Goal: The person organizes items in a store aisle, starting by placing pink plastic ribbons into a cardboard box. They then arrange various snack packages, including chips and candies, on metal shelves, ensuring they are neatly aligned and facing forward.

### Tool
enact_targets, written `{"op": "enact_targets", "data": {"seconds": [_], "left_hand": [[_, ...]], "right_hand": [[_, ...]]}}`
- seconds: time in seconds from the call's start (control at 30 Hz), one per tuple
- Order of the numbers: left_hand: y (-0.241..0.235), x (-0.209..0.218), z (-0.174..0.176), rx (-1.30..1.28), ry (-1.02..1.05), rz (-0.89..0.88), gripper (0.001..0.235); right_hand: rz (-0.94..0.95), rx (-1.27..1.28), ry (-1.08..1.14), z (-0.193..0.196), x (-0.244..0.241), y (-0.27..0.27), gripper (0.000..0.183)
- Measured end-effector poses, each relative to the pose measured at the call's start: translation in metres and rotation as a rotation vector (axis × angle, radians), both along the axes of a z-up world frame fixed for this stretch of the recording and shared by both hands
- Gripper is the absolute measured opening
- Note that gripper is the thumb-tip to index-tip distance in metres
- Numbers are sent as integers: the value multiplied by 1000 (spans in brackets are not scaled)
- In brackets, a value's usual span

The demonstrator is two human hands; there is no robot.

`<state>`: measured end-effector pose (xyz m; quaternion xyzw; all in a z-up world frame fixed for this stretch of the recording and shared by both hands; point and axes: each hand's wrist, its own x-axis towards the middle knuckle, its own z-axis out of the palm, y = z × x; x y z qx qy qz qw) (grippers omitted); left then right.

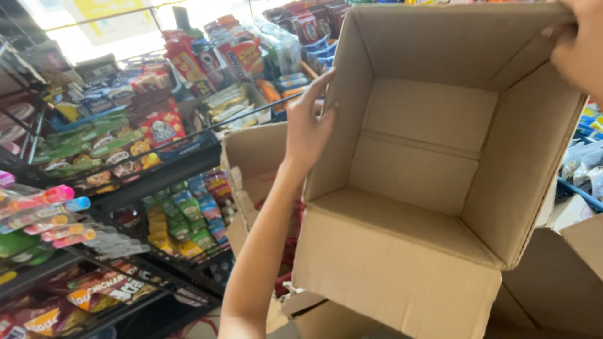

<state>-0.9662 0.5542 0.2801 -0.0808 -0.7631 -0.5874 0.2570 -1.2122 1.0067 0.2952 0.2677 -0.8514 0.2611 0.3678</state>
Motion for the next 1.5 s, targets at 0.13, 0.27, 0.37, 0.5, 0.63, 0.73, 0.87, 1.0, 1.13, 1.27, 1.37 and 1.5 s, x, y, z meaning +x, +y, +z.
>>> {"op": "enact_targets", "data": {"seconds": [0.13, 0.27, 0.37, 0.5, 0.63, 0.73, 0.87, 1.0, 1.13, 1.27, 1.37, 1.5], "left_hand": [[32, 43, -5, -581, 571, 106, 71], [68, 84, -44, -1054, 440, -307, 90], [59, 59, -71, -1284, 485, -80, 49], [26, 63, -48, -1205, 588, 86, 20], [21, 81, -29, -1263, 609, 136, 14], [24, 84, -22, -1264, 672, 155, 18], [20, 75, -5, -1397, 707, 261, 15], [6, 56, 21, -1485, 730, 308, 19], [-6, 40, 16, -1412, 680, 238, 23], [-15, 27, -26, -1603, 462, 206, 12], [-30, 19, -80, -1474, 346, 76, 16], [-21, 26, -109, -1179, 353, -5, 30]], "right_hand": [[-21, -176, -119, 9, -34, 21, 39], [-70, -183, -180, 6, -37, 25, 39], [-100, -178, -237, -10, -34, 27, 40], [-157, -182, -293, -13, -32, 32, 43], [-197, -191, -333, -17, -9, 46, 45], [-149, -170, -410, -24, 14, 54, 43], [-100, -92, -545, -36, 11, 65, 40], [-15, -48, -649, -42, 17, 55, 34], [-7, -77, -743, -72, 43, 21, 28], [-115, 187, -681, -164, 47, -5, 33], [-226, 382, -631, -180, 88, -47, 37], [-107, 433, -338, -167, 138, -103, 55]]}}
